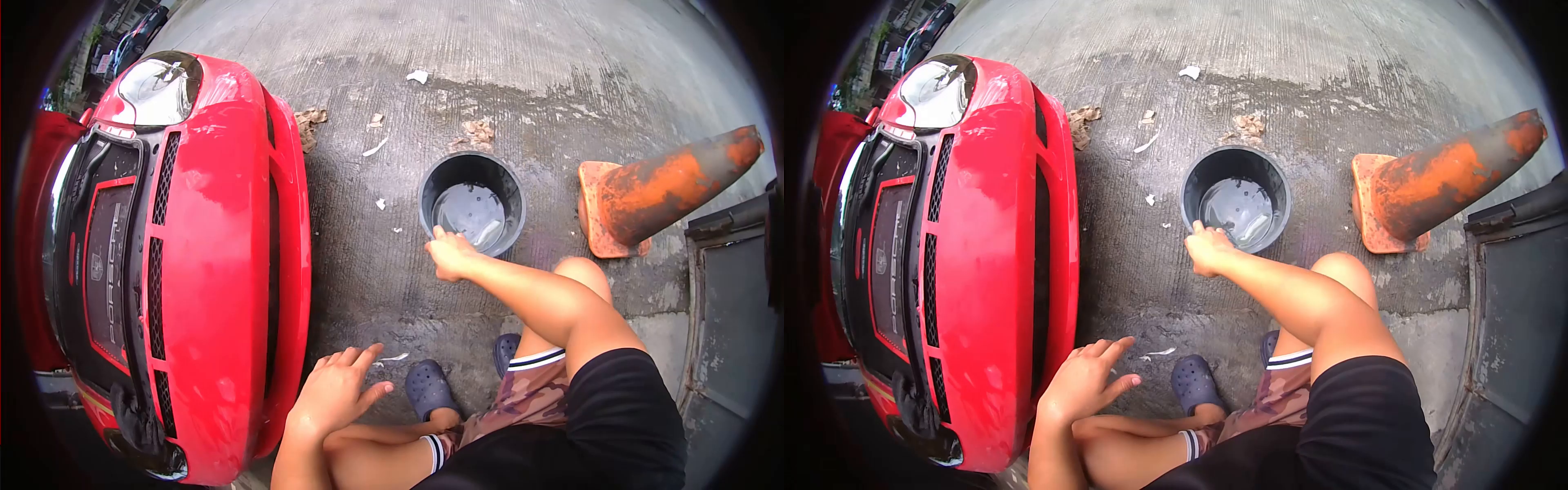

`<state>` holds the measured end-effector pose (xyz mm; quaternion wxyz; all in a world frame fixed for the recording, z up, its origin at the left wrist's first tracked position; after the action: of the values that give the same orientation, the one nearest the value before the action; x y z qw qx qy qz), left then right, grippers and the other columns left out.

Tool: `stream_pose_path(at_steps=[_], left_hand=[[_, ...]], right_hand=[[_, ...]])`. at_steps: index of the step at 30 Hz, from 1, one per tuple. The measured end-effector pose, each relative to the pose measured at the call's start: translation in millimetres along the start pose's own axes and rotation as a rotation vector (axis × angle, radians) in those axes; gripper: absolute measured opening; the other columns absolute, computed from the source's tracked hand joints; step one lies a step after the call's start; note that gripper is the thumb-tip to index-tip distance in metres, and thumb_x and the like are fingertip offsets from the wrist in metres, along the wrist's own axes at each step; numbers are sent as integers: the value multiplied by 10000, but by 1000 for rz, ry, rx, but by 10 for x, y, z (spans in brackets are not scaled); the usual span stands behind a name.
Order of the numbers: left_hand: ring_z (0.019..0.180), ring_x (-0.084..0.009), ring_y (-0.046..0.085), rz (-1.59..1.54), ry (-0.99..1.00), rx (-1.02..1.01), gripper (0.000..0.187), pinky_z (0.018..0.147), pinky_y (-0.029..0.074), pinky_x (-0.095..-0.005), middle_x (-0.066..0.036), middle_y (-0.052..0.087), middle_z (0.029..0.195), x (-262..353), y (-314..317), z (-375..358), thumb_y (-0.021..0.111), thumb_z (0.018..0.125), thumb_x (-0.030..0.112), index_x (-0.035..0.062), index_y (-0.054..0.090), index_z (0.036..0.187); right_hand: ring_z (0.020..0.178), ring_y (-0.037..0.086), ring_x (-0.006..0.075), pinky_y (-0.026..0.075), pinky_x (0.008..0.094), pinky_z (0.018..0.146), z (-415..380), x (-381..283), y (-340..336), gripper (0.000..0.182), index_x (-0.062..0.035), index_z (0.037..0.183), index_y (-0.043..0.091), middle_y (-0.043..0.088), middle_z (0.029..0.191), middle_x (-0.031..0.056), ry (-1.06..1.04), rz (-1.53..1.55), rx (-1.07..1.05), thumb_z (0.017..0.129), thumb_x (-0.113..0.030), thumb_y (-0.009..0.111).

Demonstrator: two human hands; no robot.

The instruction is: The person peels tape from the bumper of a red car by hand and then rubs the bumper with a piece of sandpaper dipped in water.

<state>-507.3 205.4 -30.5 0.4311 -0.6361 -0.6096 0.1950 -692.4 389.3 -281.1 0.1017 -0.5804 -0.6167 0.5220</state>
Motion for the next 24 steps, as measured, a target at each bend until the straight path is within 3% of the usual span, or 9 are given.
stream_pose_path(at_steps=[1, 2, 8, 11, 12, 14, 19, 23, 24], left_hand=[[1142, -428, 680, 7, 22, 8, 686, 1034, 523, -515, -209, 691, 1224, 38, -9, -6, 727, 1008, 477, 58, 564, 1527], [1148, -428, 678, 12, 40, 17, 682, 1037, 521, -516, -208, 690, 1232, 81, -24, -16, 726, 1009, 474, 60, 563, 1527], [1173, -405, 673, 35, 20, 12, 667, 1085, 495, -504, -194, 692, 1260, 207, -33, -95, 709, 1013, 463, 52, 568, 1519], [1192, -398, 666, 57, 52, 115, 671, 1118, 472, -519, -190, 693, 1275, 222, -15, -160, 702, 1014, 472, 54, 567, 1521], [1206, -392, 659, 67, 61, 142, 678, 1142, 453, -529, -186, 695, 1274, 221, -14, -175, 698, 1016, 478, 52, 562, 1525], [1205, -388, 659, 33, 40, 163, 679, 1140, 454, -525, -185, 696, 1268, 198, -62, -203, 699, 1018, 473, 49, 557, 1529], [1201, -379, 658, -9, -45, 151, 676, 1132, 457, -512, -187, 697, 1262, 64, -116, -352, 705, 1019, 453, 42, 552, 1534], [1192, -374, 659, -57, -17, 116, 675, 1123, 462, -503, -187, 698, 1269, 41, -72, -409, 711, 1015, 445, 37, 559, 1530], [1190, -373, 659, -62, -10, 114, 676, 1121, 463, -502, -187, 699, 1272, 21, -67, -413, 713, 1013, 444, 35, 561, 1529]], right_hand=[[1231, 683, 458, 551, 523, 1062, -112, -135, 61, 613, -72, 1399, 710, 575, 1414, 256, -82, -4, -54, 788, -35, 728], [1216, 693, 466, 568, 510, 1056, -222, -269, 127, 627, -70, 1424, 688, 566, 1427, 265, -135, 43, -126, 799, -18, 707], [1131, 766, 313, 604, 423, 980, -106, -358, 1021, 473, -36, 1311, 732, 800, 1148, 211, -404, 639, -525, 841, -42, 683], [1239, 725, 318, 544, 421, 1109, 269, -24, 1088, 451, -43, 1302, 746, 751, 1322, 204, -23, 343, -200, 855, -71, 691], [1405, 607, 356, 506, 456, 1170, 381, 39, 1054, 581, -70, 1433, 662, 607, 1536, 197, 132, 229, -176, 859, -111, 736], [1515, 441, 400, 436, 522, 1233, 393, 177, 1040, 889, -141, 1663, 392, 428, 1657, 162, 420, 84, 29, 867, -184, 785], [1502, 517, 427, 450, 485, 1236, 527, 564, 1767, 1124, -112, 1724, 220, 487, 1646, 256, 518, 98, -10, 813, -243, 865], [1341, 644, 492, 545, 477, 1124, 588, 974, 1757, 867, -14, 1569, 537, 631, 1491, 305, 485, 486, 102, 797, -198, 885], [1283, 691, 441, 563, 463, 1081, 519, 951, 1674, 744, -7, 1496, 629, 694, 1420, 276, 486, 548, 101, 809, -120, 893]])
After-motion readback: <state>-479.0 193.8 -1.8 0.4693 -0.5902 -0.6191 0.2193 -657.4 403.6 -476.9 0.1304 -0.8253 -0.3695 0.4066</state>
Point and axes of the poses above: each hand's wrist, its own z-axis towards the middle knuckle, its own y-axis out of the palm, x = y × z, the point moved 4 cm from there along z, towards the middle knuckle
